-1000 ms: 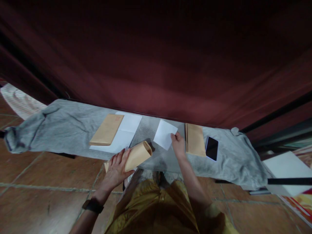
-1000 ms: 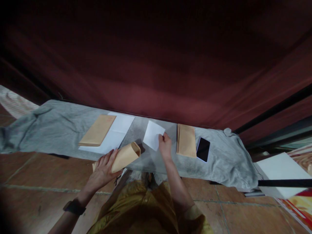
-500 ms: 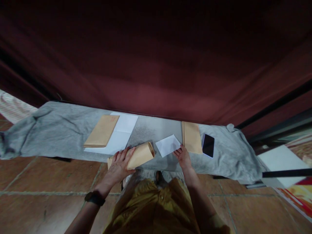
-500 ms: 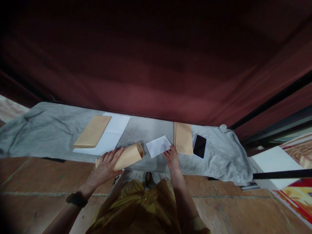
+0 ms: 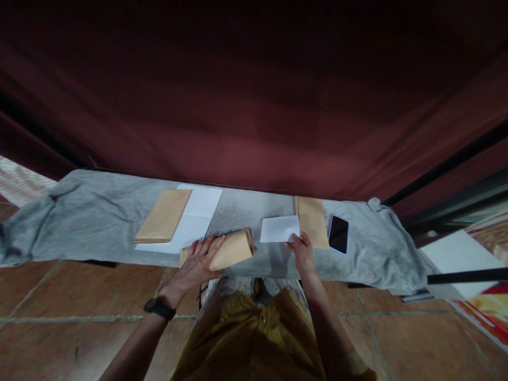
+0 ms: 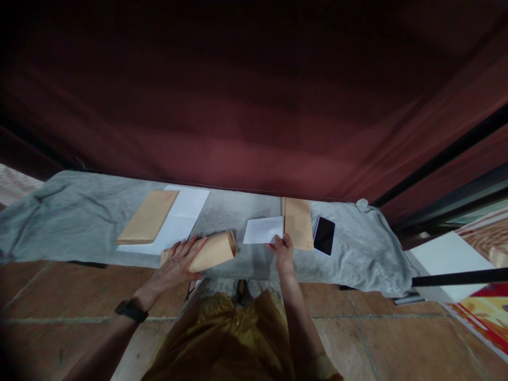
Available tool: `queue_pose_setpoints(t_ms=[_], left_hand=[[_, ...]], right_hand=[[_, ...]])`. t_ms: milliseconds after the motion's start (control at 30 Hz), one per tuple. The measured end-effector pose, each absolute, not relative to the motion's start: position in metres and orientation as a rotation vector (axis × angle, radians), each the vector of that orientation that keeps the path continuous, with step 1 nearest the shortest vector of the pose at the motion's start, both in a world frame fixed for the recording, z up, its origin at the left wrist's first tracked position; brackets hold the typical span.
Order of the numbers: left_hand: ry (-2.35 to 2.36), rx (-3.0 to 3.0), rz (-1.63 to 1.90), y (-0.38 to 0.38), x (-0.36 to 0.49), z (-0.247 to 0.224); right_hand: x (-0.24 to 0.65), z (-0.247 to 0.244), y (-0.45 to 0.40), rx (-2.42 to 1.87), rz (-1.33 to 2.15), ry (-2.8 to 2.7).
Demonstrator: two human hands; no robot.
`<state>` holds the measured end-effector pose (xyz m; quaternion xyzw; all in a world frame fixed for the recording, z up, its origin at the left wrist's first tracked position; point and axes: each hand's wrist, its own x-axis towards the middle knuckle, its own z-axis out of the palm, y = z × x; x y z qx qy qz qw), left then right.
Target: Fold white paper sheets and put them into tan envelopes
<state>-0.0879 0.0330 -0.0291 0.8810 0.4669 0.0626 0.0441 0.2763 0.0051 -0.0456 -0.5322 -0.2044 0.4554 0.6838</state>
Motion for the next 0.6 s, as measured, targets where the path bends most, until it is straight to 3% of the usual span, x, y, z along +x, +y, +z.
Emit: queue_pose_setpoints(t_ms=[300,600], left_hand=[[1.453,2.614,0.178,0.032,-0.087,-0.037],[1.429,2.623,0.224,0.035,-0.087,-0.040]], right_hand=[[0.240,-0.052,-0.017,-1.235,1.115,-0.530],[0.275,-0.046,-0.014,-1.381,1.333,-0.760]])
